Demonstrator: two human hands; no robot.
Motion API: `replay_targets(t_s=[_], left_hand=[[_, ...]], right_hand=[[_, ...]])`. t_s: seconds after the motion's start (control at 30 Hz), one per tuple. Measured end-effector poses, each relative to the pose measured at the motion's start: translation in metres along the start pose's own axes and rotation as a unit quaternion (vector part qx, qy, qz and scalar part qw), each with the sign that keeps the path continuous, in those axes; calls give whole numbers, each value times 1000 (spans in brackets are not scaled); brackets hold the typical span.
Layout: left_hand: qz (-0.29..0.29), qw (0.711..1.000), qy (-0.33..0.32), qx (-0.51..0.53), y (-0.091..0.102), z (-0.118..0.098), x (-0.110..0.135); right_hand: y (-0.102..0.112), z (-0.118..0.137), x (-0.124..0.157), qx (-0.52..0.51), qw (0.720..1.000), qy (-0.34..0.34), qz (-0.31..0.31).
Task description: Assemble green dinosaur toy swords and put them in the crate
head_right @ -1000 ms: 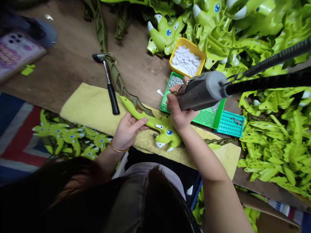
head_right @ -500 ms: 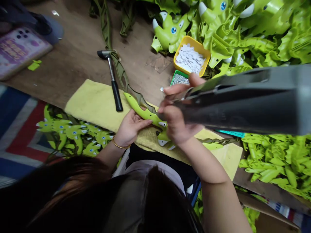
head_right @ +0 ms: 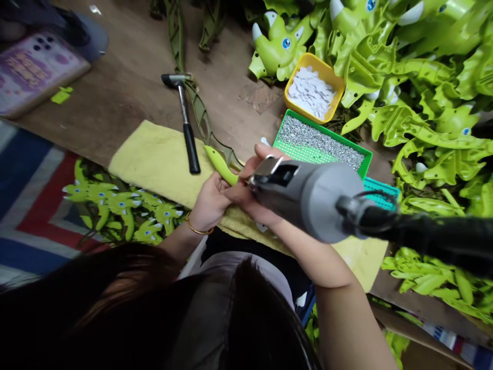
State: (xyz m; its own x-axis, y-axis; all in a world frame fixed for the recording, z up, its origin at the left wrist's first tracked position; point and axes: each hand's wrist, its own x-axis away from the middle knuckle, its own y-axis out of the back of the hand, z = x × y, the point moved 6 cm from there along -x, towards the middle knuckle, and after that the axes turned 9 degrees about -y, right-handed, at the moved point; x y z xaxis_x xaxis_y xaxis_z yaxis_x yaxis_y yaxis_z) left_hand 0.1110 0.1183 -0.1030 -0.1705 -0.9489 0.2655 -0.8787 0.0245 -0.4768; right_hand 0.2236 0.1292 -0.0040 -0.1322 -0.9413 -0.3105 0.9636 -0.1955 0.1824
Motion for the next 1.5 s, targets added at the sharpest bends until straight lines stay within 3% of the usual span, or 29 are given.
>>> replay_targets(t_s=[0.1,0.17,0.27,0.33,0.47,0.63,0.8,1.03,1.1,1.2,1.27,1.4,1.5], left_hand=[[-1,1000,18,8,-1,1,3],[3,999,37,16,-4,1,6],[18,997,69,2,-6,-1,10],[3,998,66,-14,-2,-6,6],[-57,998,-6,-23,14,-21,-10],[-43,999,-19,-22,18,-25,-19],[-39,999,-16,-15,17,-23,-19],[-45,998,-33,-2,11,-17,-21],[-33,999,-32,1,8,-14,-21],[-16,999,-28,10,6,-11,-21],[-19,999,-29,20,7,-11,-22],[-24,999,-36,24,7,-15,-21],[-16,999,-29,16,5,-18,-20]], right_hand=[[9,16,-9,-61,994,77,-42],[23,18,-25,-85,985,98,-111],[49,5,-46,-64,955,136,-255],[55,-14,-57,-10,954,110,-277],[55,-49,-59,-5,974,43,-220],[47,-61,-53,22,992,-25,-123],[43,-52,-50,101,986,-32,-130],[47,-6,-51,22,980,35,-192],[38,15,-52,-15,978,54,-200],[8,39,-51,-65,982,73,-159],[-15,46,-48,-34,988,82,-128],[-44,34,-43,118,987,58,-97],[-44,16,-41,92,991,43,-87]])
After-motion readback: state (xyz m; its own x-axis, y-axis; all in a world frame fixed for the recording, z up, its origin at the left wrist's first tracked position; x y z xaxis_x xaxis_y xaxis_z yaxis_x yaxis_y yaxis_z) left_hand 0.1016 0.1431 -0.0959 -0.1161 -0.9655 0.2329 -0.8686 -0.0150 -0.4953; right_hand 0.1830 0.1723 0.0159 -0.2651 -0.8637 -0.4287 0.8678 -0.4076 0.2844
